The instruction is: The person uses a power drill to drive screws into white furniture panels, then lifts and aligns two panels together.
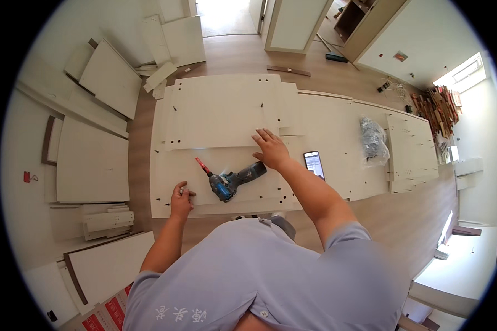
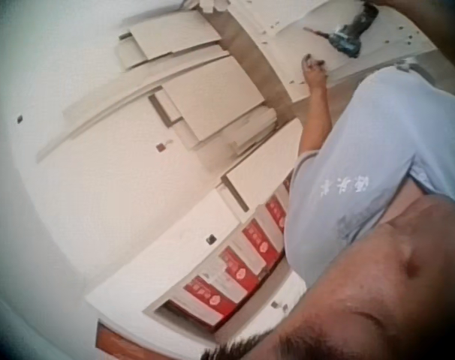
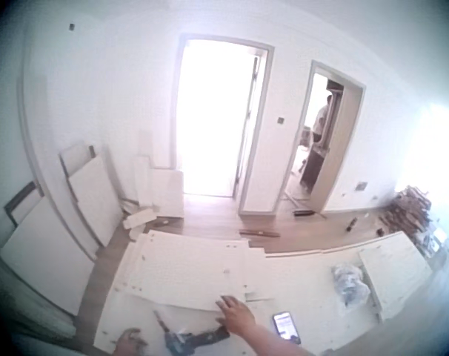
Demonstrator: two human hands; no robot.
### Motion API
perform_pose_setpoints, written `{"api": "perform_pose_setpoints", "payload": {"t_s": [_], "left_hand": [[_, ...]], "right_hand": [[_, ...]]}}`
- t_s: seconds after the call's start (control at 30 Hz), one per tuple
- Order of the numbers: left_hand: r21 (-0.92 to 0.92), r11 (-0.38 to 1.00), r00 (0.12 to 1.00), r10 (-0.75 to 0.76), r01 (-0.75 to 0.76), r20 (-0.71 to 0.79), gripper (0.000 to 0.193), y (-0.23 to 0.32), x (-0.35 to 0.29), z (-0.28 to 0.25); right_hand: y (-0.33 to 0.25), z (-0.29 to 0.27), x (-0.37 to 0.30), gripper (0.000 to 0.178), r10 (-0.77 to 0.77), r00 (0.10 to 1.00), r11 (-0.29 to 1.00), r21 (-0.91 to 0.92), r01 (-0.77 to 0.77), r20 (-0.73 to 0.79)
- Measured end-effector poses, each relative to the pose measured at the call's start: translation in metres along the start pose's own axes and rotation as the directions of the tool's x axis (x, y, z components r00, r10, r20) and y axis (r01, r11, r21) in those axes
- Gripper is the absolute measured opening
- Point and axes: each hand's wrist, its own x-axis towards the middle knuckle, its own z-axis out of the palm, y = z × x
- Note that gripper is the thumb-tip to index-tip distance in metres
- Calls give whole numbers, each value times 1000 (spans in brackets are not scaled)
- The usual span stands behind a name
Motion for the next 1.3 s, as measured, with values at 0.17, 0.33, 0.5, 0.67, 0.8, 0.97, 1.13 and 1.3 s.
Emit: {"api": "perform_pose_setpoints", "payload": {"t_s": [0.17, 0.33, 0.5, 0.67, 0.8, 0.97, 1.13, 1.3], "left_hand": [[2, 1000, 1000, -21, 21, 19, 36, 3, -1, -4], [-1, 999, 999, -39, 39, 17, 35, 1, -5, -7], [-12, 999, 999, -35, 35, 21, 35, -1, -5, -8], [-9, 998, 998, -59, 59, 20, 36, 6, -5, -4], [-55, 997, 999, -53, 53, -6, 36, 1, -9, -3], [-17, 1000, 1000, -23, 23, -1, 35, -6, -10, -6], [-5, 998, 996, -59, 60, 72, 35, 1, -9, -10], [-23, 995, 991, -90, 92, 95, 35, -1, -11, -12]], "right_hand": [[8, 16, 38, 71, 58, 992, 988, -148, -41, 111], [10, 14, 66, 67, 118, 986, 981, -170, -97, 122], [6, 11, 72, 66, 150, 983, 978, -161, -132, 107], [1, 16, 60, 63, 218, 976, 973, -76, -218, -10], [5, 41, -11, 53, 258, 961, 860, 477, -180, -102], [-22, 40, -119, 62, 106, 994, 883, 455, -113, 41], [-31, 33, -150, 66, 75, 992, 910, 399, -110, 102], [-32, 48, -168, 50, 78, 996, 933, 350, -88, 42]]}}
